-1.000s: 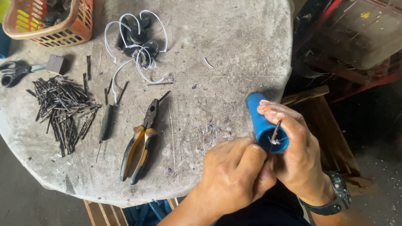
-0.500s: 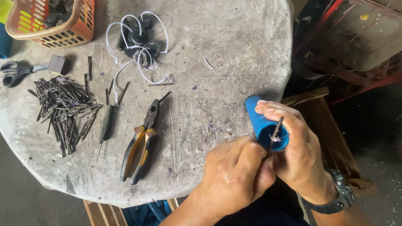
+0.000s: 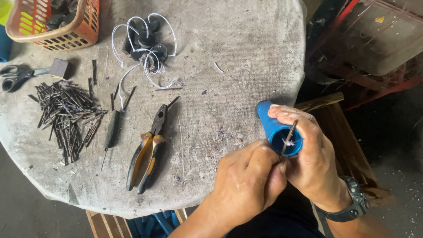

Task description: Assembling candle wicks by threading them through bases and inserting them into plastic tubes.

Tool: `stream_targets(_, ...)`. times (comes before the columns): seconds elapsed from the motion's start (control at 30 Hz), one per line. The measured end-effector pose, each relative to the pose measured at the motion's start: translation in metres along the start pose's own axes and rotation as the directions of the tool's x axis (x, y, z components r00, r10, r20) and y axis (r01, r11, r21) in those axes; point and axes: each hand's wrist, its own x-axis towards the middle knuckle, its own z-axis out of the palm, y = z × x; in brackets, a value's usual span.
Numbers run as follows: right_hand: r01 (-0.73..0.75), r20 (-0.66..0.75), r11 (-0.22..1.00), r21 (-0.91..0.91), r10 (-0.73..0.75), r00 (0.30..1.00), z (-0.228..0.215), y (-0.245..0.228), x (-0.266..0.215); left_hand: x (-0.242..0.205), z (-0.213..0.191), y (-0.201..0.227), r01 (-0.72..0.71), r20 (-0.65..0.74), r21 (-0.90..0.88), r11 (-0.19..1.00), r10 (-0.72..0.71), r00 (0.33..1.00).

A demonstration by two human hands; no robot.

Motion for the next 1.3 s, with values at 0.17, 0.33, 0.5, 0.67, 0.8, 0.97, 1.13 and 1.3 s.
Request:
stream_targets(0.17,-0.010,0.014,1.000,0.011,0.009,1.000,-0.010,-0.001,0.003,-0.001,-0.009,-0.004,0.015,0.091,-0.064,0.998,-0.009,0.996)
stream_targets(0.33,-0.428,-0.170,0.594,0.681,0.697,0.697,-0.046,0.025,-0.004,0.000,-0.026,-0.020,0.125,-0.107,-0.010,0.992,-0.125,0.986)
stream_targets(0.5,-0.312,-0.040,0.304,0.900,0.772,0.635,-0.067,0.059,-0.022,-0.002,-0.022,-0.035,0.211,-0.034,0.024,0.977,-0.211,0.977)
stream_targets(0.67,-0.308,-0.037,0.253,0.917,0.823,0.566,-0.065,0.053,-0.020,0.006,-0.004,-0.030,0.228,0.179,-0.051,0.972,-0.216,0.960)
stream_targets(0.8,-0.224,-0.014,0.174,0.959,0.819,0.574,-0.061,0.048,-0.020,0.013,0.008,-0.025,0.213,0.166,-0.101,0.972,-0.195,0.967)
stream_targets(0.97,-0.303,0.114,0.138,0.943,0.722,0.682,-0.059,0.053,-0.022,0.023,0.010,-0.019,0.300,0.099,-0.159,0.941,-0.287,0.953)
stream_targets(1.13,-0.648,-0.025,0.654,-0.391,0.696,0.717,-0.066,0.007,-0.031,0.026,0.008,-0.027,0.146,0.108,-0.004,0.989,-0.144,0.984)
stream_targets(1.3,-0.073,0.180,0.843,-0.532,0.197,0.964,-0.079,0.011,-0.022,0.027,0.020,-0.024,0.066,0.297,-0.101,0.993,-0.033,0.954)
